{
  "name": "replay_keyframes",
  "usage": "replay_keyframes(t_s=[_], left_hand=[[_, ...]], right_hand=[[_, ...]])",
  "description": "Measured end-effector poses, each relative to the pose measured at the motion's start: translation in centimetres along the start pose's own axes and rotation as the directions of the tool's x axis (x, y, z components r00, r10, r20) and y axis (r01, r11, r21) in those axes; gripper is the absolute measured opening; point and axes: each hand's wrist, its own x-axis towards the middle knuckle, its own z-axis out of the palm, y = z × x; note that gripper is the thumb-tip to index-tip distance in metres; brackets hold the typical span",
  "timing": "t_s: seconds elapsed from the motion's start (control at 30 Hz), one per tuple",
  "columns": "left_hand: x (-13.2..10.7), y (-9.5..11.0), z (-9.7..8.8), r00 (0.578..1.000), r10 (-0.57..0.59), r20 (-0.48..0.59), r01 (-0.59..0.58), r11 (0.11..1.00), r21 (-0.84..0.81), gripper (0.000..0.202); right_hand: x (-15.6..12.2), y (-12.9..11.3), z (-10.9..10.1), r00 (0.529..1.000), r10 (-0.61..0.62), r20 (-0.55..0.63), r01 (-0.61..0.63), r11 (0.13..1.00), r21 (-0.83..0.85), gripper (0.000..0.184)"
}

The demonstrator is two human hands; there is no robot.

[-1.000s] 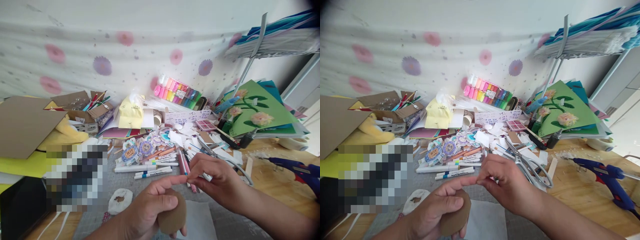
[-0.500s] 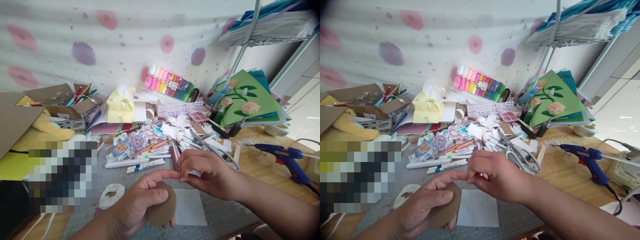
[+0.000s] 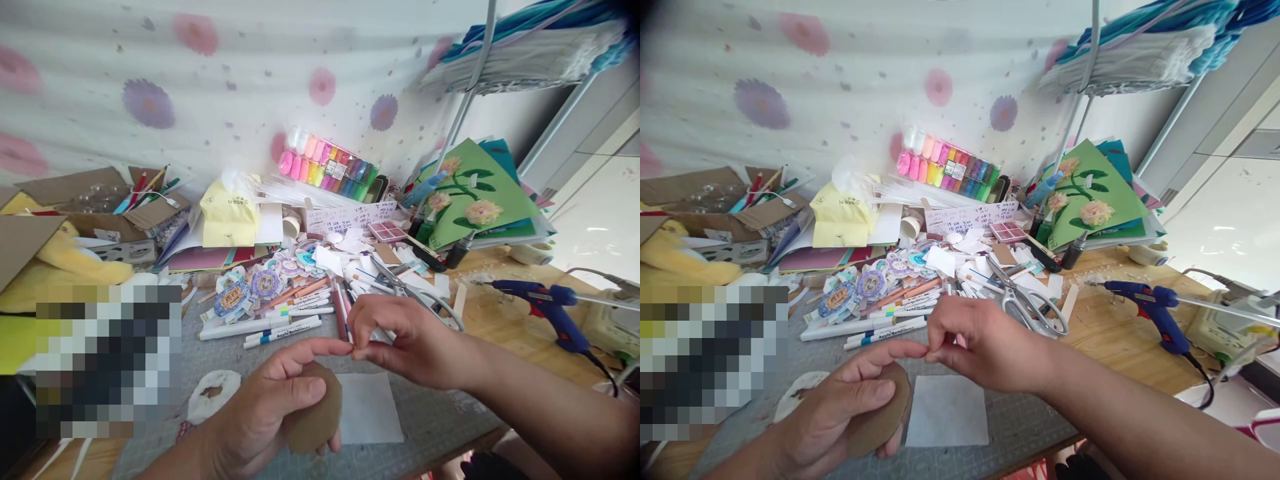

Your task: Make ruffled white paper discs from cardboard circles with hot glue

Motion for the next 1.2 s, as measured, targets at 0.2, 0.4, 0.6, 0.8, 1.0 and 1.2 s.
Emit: replay_keyframes(t_s=[0.2, 0.4, 0.6, 0.8, 1.0, 1.2], left_hand=[[-0.1, -0.1, 0.0, 0.998, -0.032, -0.059, 0.042, 0.981, 0.187, 0.035], [1.0, -0.2, -0.2, 0.873, 0.228, -0.431, -0.056, 0.925, 0.376, 0.038], [1.1, -0.2, -0.2, 0.907, 0.178, -0.382, -0.005, 0.911, 0.412, 0.050], [1.2, 0.0, -0.3, 0.921, 0.190, -0.339, -0.025, 0.899, 0.437, 0.050], [1.3, 0.3, -0.2, 0.886, 0.242, -0.395, -0.043, 0.892, 0.451, 0.034], [1.0, 0.2, -0.6, 0.868, 0.284, -0.407, -0.070, 0.882, 0.466, 0.022]], right_hand=[[-1.4, -0.1, -7.4, 0.954, 0.252, -0.160, -0.255, 0.967, 0.002, 0.015], [-0.3, 5.4, -7.2, 0.902, 0.237, -0.360, -0.392, 0.798, -0.458, 0.016], [4.6, 9.6, -0.7, 0.927, 0.316, -0.204, -0.375, 0.743, -0.554, 0.034], [7.9, 10.8, 0.6, 0.864, 0.434, -0.255, -0.501, 0.695, -0.515, 0.021], [7.5, 11.0, -0.4, 0.726, 0.566, -0.390, -0.661, 0.731, -0.169, 0.019], [4.8, 7.0, -2.8, 0.632, 0.631, -0.449, -0.482, 0.774, 0.410, 0.024]])
